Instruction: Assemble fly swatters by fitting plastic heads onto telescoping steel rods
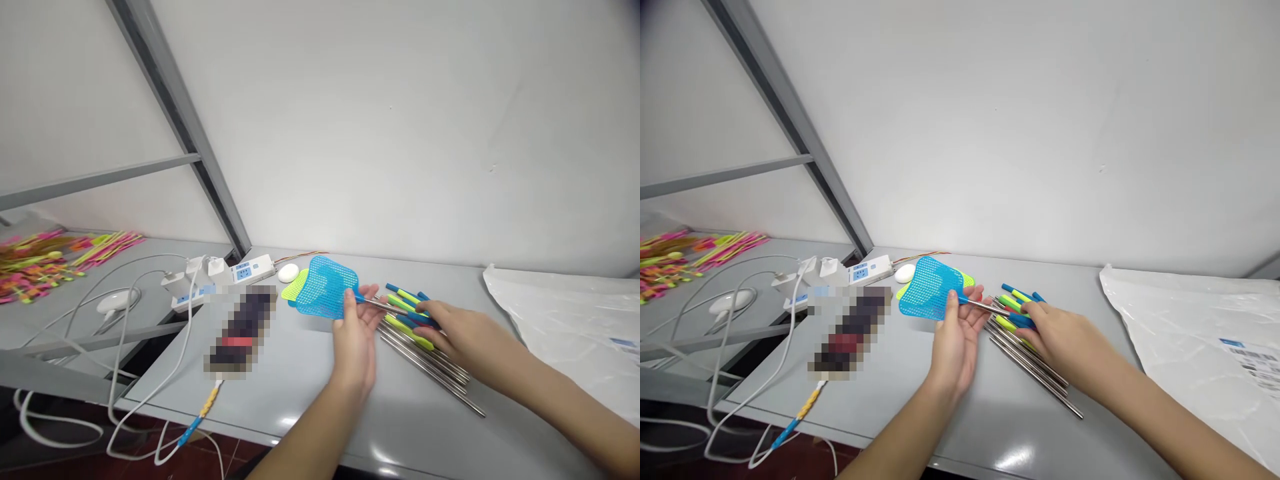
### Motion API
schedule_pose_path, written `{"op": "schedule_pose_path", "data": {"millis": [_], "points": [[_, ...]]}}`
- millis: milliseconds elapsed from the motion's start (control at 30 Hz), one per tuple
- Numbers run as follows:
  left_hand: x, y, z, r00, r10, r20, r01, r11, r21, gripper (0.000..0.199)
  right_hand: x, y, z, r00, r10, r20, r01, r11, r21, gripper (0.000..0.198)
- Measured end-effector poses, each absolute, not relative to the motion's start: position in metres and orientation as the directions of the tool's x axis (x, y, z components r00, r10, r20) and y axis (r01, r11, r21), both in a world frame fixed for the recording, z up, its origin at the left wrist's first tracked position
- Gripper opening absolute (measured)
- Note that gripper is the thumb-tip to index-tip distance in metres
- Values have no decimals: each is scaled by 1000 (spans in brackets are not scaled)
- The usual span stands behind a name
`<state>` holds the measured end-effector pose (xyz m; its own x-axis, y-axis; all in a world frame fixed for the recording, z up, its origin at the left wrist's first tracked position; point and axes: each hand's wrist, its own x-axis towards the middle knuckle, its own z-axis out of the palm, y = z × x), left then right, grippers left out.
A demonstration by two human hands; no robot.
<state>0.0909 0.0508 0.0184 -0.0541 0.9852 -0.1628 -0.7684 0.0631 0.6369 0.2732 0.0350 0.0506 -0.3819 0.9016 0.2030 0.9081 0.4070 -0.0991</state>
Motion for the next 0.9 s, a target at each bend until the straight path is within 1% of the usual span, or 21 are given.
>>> {"op": "schedule_pose_path", "data": {"millis": [67, 133, 200, 233, 267, 333, 567, 667, 733, 800, 867, 900], "points": [[77, 63, 20, -76, 976, -205, -804, 62, 592, 34, 284, 37, 55, -326, 941, 88, 927, 336, -164, 30], [67, 74, 22, -96, 966, -241, -823, 59, 565, 31, 289, 39, 58, -308, 951, -7, 909, 292, -298, 36], [63, 82, 26, -107, 964, -245, -820, 54, 570, 30, 285, 40, 60, -316, 948, -29, 852, 270, -449, 36], [62, 84, 27, -107, 966, -235, -813, 51, 580, 29, 280, 40, 61, -314, 949, -24, 825, 261, -502, 34], [63, 86, 29, -105, 970, -219, -804, 47, 593, 29, 275, 40, 62, -308, 951, -14, 805, 253, -536, 33], [66, 88, 30, -110, 977, -183, -787, 27, 616, 30, 264, 40, 63, -309, 951, 9, 789, 261, -556, 32], [66, 89, 23, -214, 965, -153, -748, -61, 661, 30, 248, 38, 53, -373, 920, 120, 772, 380, -510, 30], [61, 92, 25, -204, 965, -163, -764, -53, 643, 30, 244, 39, 46, -394, 901, 184, 768, 432, -472, 29], [58, 94, 27, -160, 970, -184, -787, -12, 617, 28, 242, 41, 41, -399, 885, 239, 778, 465, -423, 28], [56, 94, 28, -80, 978, -194, -806, 51, 590, 26, 243, 44, 34, -422, 835, 354, 790, 530, -308, 25], [56, 91, 27, 24, 982, -186, -802, 130, 583, 25, 248, 48, 28, -465, 731, 500, 794, 594, -131, 24], [57, 89, 27, 79, 981, -175, -790, 169, 589, 24, 250, 50, 25, -479, 682, 552, 797, 601, -51, 26]]}}
